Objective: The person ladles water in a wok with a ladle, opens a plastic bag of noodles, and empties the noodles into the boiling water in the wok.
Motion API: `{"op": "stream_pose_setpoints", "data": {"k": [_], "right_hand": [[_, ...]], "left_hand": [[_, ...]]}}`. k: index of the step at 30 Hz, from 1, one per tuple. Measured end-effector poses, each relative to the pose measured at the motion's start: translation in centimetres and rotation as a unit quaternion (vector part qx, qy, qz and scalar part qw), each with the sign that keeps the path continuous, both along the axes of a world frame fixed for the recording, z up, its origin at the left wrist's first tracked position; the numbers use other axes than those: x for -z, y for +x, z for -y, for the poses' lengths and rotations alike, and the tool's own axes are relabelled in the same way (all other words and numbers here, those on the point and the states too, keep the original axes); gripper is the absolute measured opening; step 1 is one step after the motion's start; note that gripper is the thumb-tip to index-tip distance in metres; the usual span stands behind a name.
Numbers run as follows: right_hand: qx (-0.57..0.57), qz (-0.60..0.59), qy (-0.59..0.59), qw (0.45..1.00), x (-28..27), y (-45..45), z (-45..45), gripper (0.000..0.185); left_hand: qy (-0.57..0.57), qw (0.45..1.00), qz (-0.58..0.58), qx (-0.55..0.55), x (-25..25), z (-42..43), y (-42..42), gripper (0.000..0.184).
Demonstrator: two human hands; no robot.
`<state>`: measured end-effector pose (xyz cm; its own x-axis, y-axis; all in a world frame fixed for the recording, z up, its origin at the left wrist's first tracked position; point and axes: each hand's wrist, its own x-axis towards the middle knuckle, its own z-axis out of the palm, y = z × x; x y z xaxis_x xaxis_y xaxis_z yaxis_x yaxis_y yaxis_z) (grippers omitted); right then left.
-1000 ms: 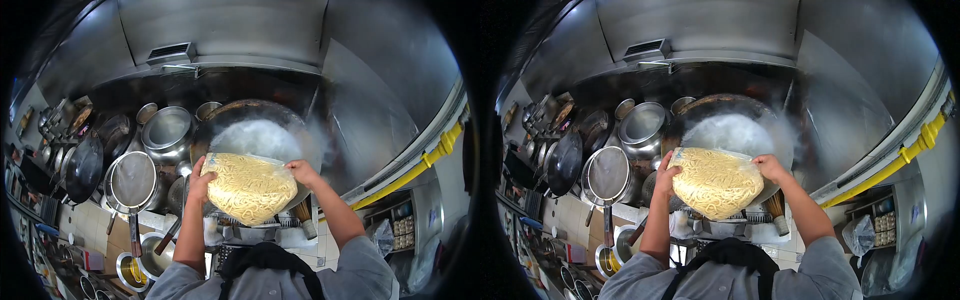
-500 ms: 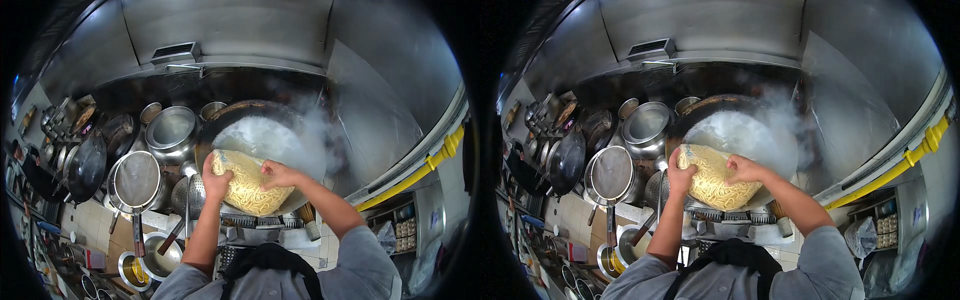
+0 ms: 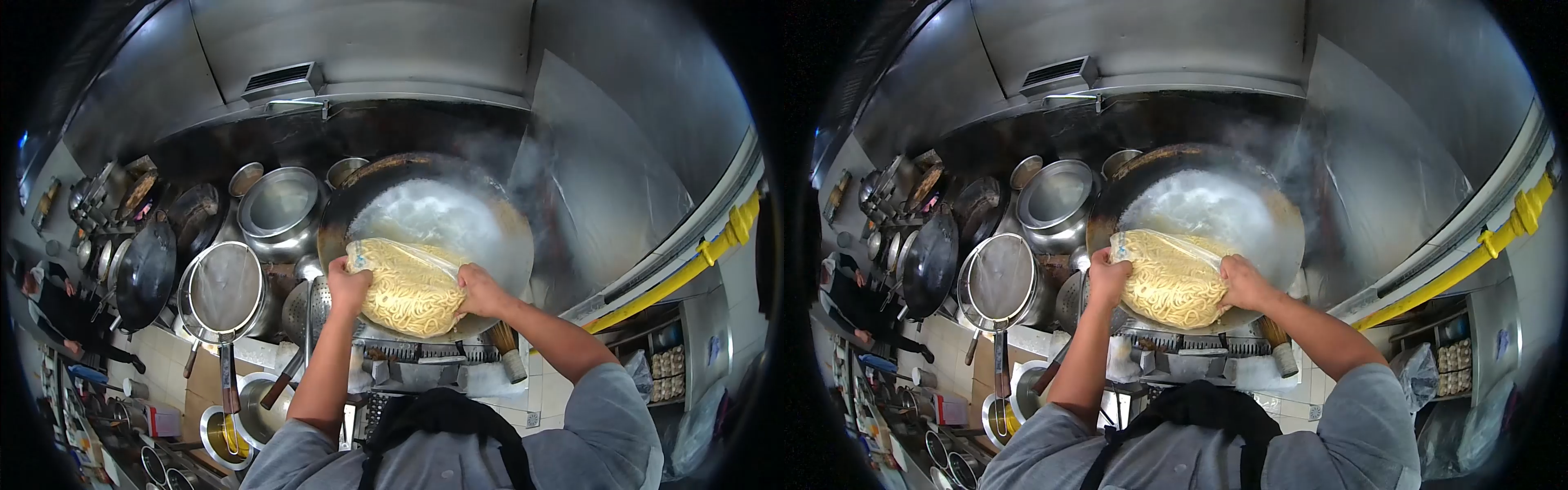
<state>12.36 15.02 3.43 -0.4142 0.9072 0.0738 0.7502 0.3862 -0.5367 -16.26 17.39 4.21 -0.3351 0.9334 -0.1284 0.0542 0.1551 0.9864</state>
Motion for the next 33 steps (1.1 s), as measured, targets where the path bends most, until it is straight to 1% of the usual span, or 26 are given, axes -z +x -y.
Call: {"op": "stream_pose_setpoints", "data": {"k": [1, 2, 3, 4, 5, 7, 8, 9, 10, 12, 14, 16, 17, 18, 19, 21, 22, 24, 25, 26, 27, 28, 30, 31, 33], "right_hand": [[0.027, -0.018, 0.01, 0.999, 0.5, -0.1, 0.2, 0.045], [0.027, -0.018, 0.01, 0.999, 1.3, -0.4, 0.4, 0.045], [0.073, -0.017, 0.049, 0.996, 2.3, -1.0, 0.8, 0.038], [0.121, -0.015, 0.087, 0.989, 2.9, -1.6, 1.4, 0.032], [0.125, -0.014, 0.086, 0.988, 2.8, -2.1, 1.7, 0.032], [0.155, -0.042, 0.096, 0.982, 2.2, -3.4, 1.4, 0.024], [0.157, -0.041, 0.098, 0.982, 0.9, -4.4, 1.5, 0.024], [0.138, -0.073, 0.008, 0.988, -1.3, -5.7, 1.5, 0.023], [0.118, -0.106, -0.082, 0.984, -2.7, -6.7, 1.3, 0.023], [0.115, -0.123, -0.069, 0.983, -2.5, -8.6, -0.1, 0.022], [0.109, -0.141, -0.052, 0.983, -2.3, -9.2, -2.3, 0.021], [0.152, -0.141, -0.068, 0.976, -2.3, -9.5, -5.0, 0.019], [0.151, -0.141, -0.067, 0.976, -2.4, -9.7, -5.8, 0.019], [0.165, -0.149, -0.087, 0.971, -2.4, -10.0, -6.6, 0.018], [0.18, -0.158, -0.104, 0.965, -2.6, -10.4, -7.0, 0.017], [0.167, -0.155, -0.106, 0.968, -2.9, -11.8, -6.7, 0.017], [0.156, -0.154, -0.114, 0.969, -2.8, -12.4, -6.3, 0.017], [0.166, -0.167, -0.091, 0.968, -0.8, -12.6, -7.7, 0.018], [0.191, -0.197, -0.082, 0.958, -0.7, -12.3, -8.7, 0.018], [0.214, -0.226, -0.072, 0.948, -1.6, -12.0, -9.2, 0.019], [0.232, -0.253, -0.089, 0.935, -2.8, -11.2, -10.0, 0.019], [0.231, -0.252, -0.09, 0.935, -4.0, -10.7, -10.6, 0.019], [0.251, -0.277, -0.12, 0.92, -5.8, -10.5, -11.6, 0.02], [0.249, -0.277, -0.122, 0.92, -6.3, -11.0, -11.8, 0.02], [0.27, -0.338, -0.14, 0.891, -6.9, -12.2, -11.6, 0.023]], "left_hand": [[-0.001, 1.0, -0.001, 0.0, 0.3, 0.2, 0.1, 0.054], [0.01, 0.999, -0.029, -0.011, 0.7, 0.4, 0.4, 0.054], [0.02, 0.998, -0.057, -0.02, 1.2, 0.8, 0.8, 0.054], [0.017, 0.998, -0.056, -0.015, 1.5, 1.5, 1.2, 0.054], [0.036, 0.997, -0.06, -0.026, 1.6, 1.9, 1.7, 0.054], [0.06, 0.996, -0.061, -0.035, 2.2, 2.3, 2.3, 0.054], [0.075, 0.992, -0.098, -0.035, 3.1, 2.3, 2.5, 0.055], [0.091, 0.986, -0.135, -0.034, 3.5, 2.3, 2.6, 0.057], [0.093, 0.986, -0.134, -0.032, 2.8, 2.8, 3.0, 0.057], [0.109, 0.961, -0.253, -0.018, 0.6, 4.4, 4.5, 0.059], [0.121, 0.958, -0.259, -0.01, 0.5, 4.0, 5.2, 0.058], [0.105, 0.953, -0.285, 0.016, 0.9, 2.7, 5.6, 0.055], [0.084, 0.955, -0.284, 0.013, 0.8, 2.0, 5.8, 0.051], [0.085, 0.955, -0.283, 0.011, 0.9, 1.5, 5.8, 0.051], [0.066, 0.954, -0.291, 0.011, 1.3, 0.7, 5.7, 0.051], [0.034, 0.948, -0.316, 0.007, 2.2, -1.1, 5.7, 0.049], [0.039, 0.948, -0.315, 0.008, 3.2, -2.4, 5.5, 0.049], [0.052, 0.933, -0.356, 0.029, 4.8, -4.5, 4.9, 0.047], [0.054, 0.933, -0.355, 0.031, 4.5, -5.0, 4.5, 0.047], [0.032, 0.944, -0.326, 0.046, 3.9, -5.6, 4.1, 0.049], [0.009, 0.953, -0.296, 0.061, 3.5, -5.8, 3.7, 0.052], [0.008, 0.953, -0.296, 0.06, 3.2, -5.8, 3.2, 0.052], [0.059, 0.966, -0.246, 0.057, 2.6, -5.8, 2.2, 0.046], [0.057, 0.966, -0.246, 0.055, 3.1, -6.4, 2.0, 0.046], [0.088, 0.987, -0.135, 0.028, 4.6, -7.7, 1.5, 0.032]]}}
